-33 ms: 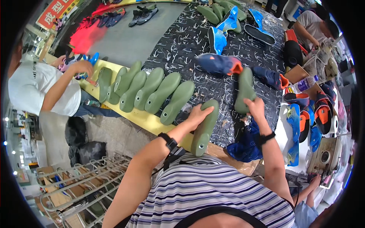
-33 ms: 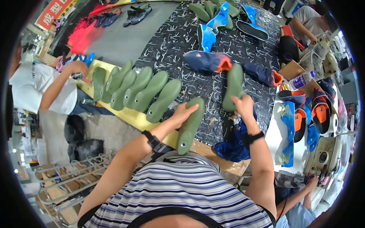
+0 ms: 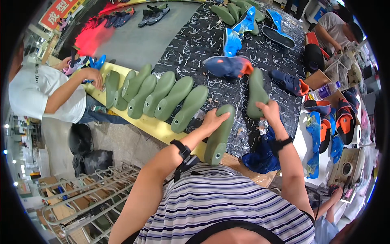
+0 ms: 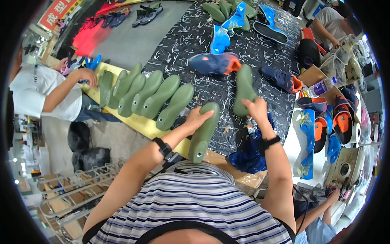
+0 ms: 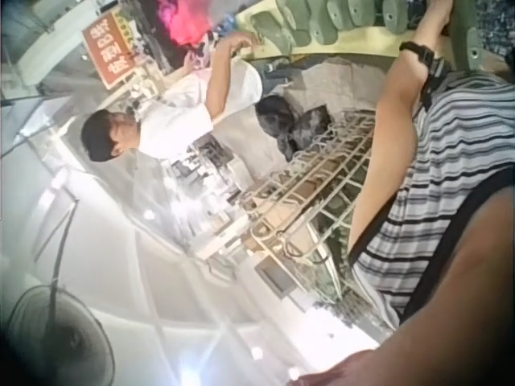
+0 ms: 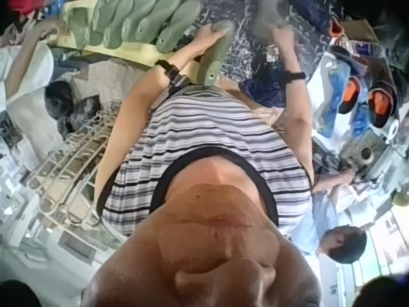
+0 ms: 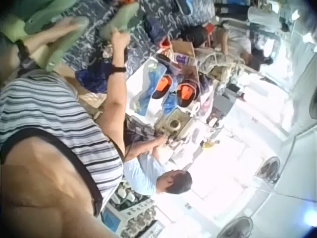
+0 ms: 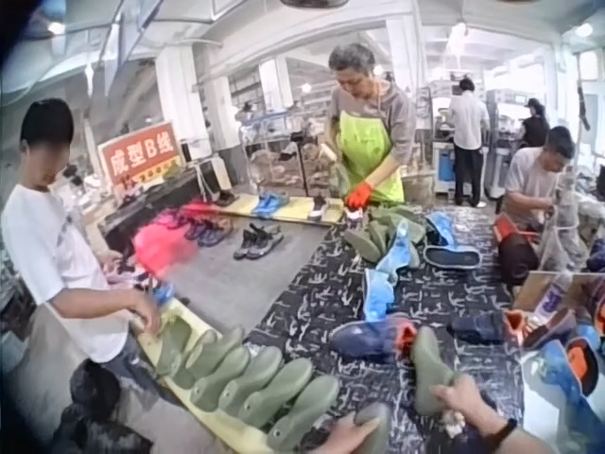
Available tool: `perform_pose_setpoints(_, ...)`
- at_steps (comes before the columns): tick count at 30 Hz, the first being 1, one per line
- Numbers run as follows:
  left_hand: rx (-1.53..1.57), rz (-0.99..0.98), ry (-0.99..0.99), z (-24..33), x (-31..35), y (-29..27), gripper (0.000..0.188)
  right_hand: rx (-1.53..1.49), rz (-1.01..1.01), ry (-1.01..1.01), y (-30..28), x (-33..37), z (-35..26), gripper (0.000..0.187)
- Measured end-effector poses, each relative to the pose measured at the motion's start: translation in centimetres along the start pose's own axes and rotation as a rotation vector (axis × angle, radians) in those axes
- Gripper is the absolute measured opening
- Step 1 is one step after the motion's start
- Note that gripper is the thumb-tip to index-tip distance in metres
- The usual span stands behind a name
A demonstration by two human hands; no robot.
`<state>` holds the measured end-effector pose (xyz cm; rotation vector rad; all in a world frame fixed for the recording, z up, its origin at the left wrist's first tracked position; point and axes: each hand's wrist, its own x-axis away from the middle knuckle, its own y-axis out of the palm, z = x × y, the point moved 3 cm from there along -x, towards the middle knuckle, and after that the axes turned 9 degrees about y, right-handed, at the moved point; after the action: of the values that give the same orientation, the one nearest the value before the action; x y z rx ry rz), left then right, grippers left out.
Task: Organizing shoe lasts by moving them between a storage rack and an assembly table.
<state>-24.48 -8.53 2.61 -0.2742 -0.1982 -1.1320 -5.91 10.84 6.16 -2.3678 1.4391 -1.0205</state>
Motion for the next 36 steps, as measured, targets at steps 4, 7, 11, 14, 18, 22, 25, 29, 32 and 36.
perform_pose_setpoints(4, -0.618, 0.168, 0.278, 0.4, -2.8, -1.1, 0.040, -0.184, -0.267, -0.010, 4.3, -0.8, -4.6, 0.037)
perform_pose_setpoints(7, -0.553, 0.180, 0.374, 1.1, -3.4, -2.7, 0.032, -0.119, -0.157, -0.029, 3.8, 2.9, -5.9, 0.040)
perform_pose_setpoints(11, -0.635, 0.143, 0.561, 2.5, -2.2, -2.3, 0.026, 0.327, 0.135, -0.181, 1.9, 7.2, -1.3, 0.048)
perform_pose_setpoints(14, -0.605, 0.059, 0.588, 4.2, 2.3, -0.4, 0.045, 0.724, 0.103, -0.224, 2.2, 12.5, 1.5, 0.048)
perform_pose_setpoints(18, -0.731, -0.237, 0.332, 3.0, 6.0, 1.3, 0.090, 0.338, -0.153, 0.018, 0.6, 11.9, 2.9, 0.038)
perform_pose_setpoints(22, -0.538, -0.242, 0.349, 0.8, 4.3, -0.8, 0.095, 0.277, 0.052, -0.269, -0.1, 4.9, 2.9, 0.046)
perform_pose_setpoints(25, -0.215, -0.097, 0.279, 0.2, 4.5, -3.7, 0.072, 0.376, -0.057, -0.298, 2.0, 0.2, 2.3, 0.067)
perform_pose_setpoints(29, -0.770, 0.151, 0.428, -2.0, 5.3, -7.1, 0.023, 0.632, -0.330, -0.299, 4.4, -3.6, -0.4, 0.088)
perform_pose_setpoints(32, -0.626, 0.226, 0.566, 2.6, 7.6, -6.3, 0.020, 0.895, -0.417, -0.242, 4.9, -5.4, -0.7, 0.095)
perform_pose_setpoints(36, -0.830, 0.013, 0.639, 2.2, 8.8, -3.4, 0.036, 0.703, -0.458, -0.171, 5.0, -3.3, -1.5, 0.070)
